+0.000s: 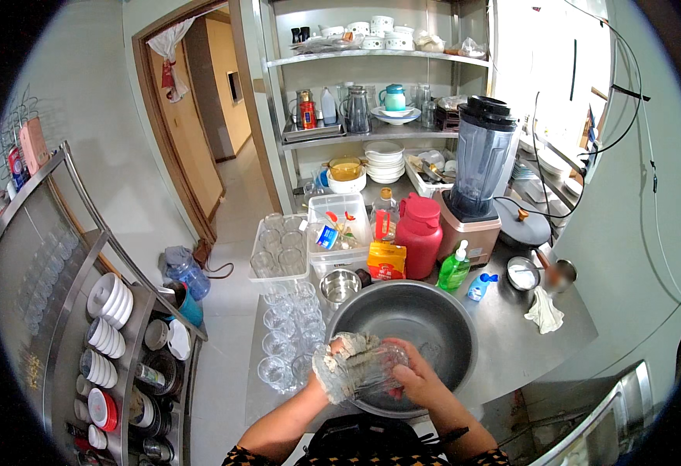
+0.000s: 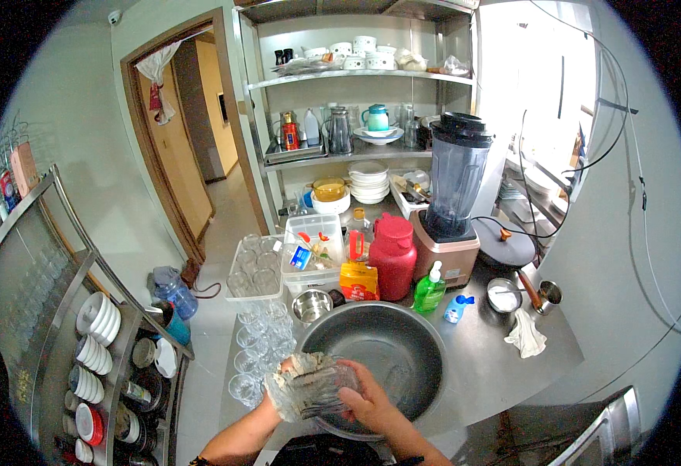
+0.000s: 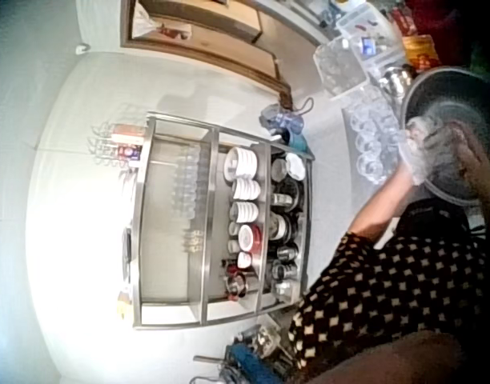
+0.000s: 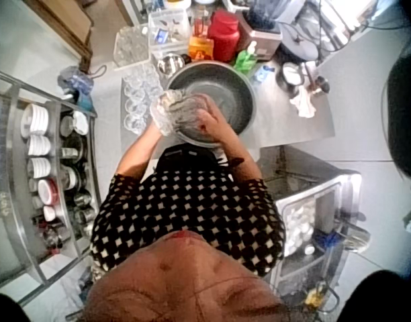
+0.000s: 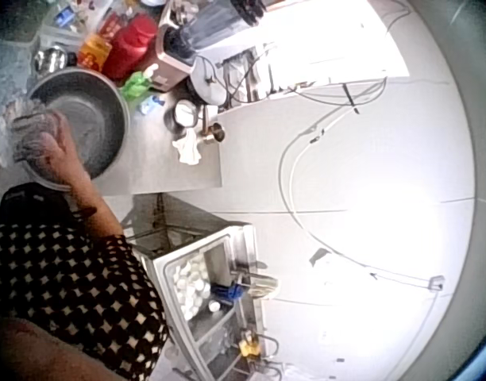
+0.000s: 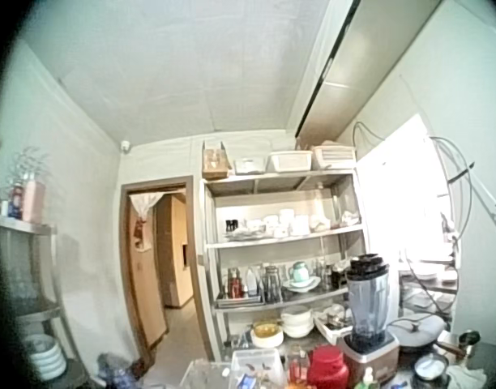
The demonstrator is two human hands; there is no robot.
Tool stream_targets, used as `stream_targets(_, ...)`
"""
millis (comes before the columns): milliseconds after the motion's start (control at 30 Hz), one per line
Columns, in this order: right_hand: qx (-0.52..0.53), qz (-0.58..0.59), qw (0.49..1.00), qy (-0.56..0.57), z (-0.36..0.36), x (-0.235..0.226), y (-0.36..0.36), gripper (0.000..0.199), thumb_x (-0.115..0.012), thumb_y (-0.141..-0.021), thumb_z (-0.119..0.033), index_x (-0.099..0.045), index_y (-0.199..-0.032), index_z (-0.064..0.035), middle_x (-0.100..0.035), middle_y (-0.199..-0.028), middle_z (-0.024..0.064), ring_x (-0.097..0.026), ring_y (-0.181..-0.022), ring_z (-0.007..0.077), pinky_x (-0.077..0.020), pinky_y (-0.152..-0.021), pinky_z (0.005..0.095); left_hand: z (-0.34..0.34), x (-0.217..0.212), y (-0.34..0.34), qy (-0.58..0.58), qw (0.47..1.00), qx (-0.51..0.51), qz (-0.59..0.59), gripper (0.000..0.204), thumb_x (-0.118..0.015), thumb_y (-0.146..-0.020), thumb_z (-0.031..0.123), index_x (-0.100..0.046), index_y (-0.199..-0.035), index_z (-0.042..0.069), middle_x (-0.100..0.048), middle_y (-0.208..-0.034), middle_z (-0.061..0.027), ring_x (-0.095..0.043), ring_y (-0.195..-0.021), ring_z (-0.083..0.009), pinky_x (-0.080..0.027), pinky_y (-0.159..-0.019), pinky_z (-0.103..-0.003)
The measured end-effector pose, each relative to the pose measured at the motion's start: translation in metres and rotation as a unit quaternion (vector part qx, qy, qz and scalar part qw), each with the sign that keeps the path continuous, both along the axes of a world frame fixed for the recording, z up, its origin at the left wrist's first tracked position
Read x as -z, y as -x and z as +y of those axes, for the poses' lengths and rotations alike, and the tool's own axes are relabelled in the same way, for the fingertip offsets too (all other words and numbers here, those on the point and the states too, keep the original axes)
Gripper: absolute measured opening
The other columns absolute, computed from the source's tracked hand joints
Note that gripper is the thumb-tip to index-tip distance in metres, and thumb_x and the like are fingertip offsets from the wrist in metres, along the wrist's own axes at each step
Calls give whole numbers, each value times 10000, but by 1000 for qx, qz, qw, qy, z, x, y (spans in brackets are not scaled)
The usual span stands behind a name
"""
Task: The person dries clear drinking glasses one by one using a cloth. They pick up each glass from a metal basin filled with water, wipe it thoroughly, and place it on the countertop next to a stack of previously dried glasses.
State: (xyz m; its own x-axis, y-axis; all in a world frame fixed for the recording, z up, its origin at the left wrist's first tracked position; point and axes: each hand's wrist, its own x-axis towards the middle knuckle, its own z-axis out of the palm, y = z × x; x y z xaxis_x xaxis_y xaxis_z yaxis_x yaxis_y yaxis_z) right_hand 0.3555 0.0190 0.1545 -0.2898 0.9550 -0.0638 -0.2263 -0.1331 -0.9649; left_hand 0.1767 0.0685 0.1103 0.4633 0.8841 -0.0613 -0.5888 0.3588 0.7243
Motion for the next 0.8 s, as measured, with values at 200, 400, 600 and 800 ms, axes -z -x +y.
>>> stream_targets(200, 74, -258, 865, -424, 9, 7, -7, 720, -693, -622, -145, -330, -1237, -53, -428, -1091, 135, -414, -1041, 242, -379, -842, 343, -2, 5, -3, 80, 985, 124, -89, 231, -506, -822, 118, -514, -1030, 18, -553, -995, -85, -552, -844, -160, -477, -753, -300)
stream_targets(400, 39, -111, 974, -194, 7, 29, -3, 588, -593, -702, -157, -343, -1225, -54, -458, -1064, 129, -476, -864, 220, -397, -730, 317, -1, 5, -6, 150, 983, -3, -101, 240, -469, -837, 186, -528, -995, 15, -572, -961, -106, -569, -842, -200, -481, -741, -309)
stream_targets(600, 25, 9, 999, 39, 1, -1, 5, 440, -415, -791, -195, -348, -1205, -62, -514, -891, 79, -484, -474, 132, -384, -380, 223, 14, 5, 3, -298, 915, -93, 255, 269, -485, -829, 174, -521, -1048, 21, -581, -915, -83, -566, -809, -179, -475, -739, -293)
stream_targets(800, 167, 95, 979, 71, 6, -1, -2, 391, -395, -813, -203, -356, -1179, -73, -499, -934, 101, -505, -504, 145, -399, -381, 236, 1, -2, -3, -22, 994, -58, -94, 316, -500, -813, 126, -458, -1105, 11, -521, -1044, -102, -535, -885, -197, -464, -780, -306)
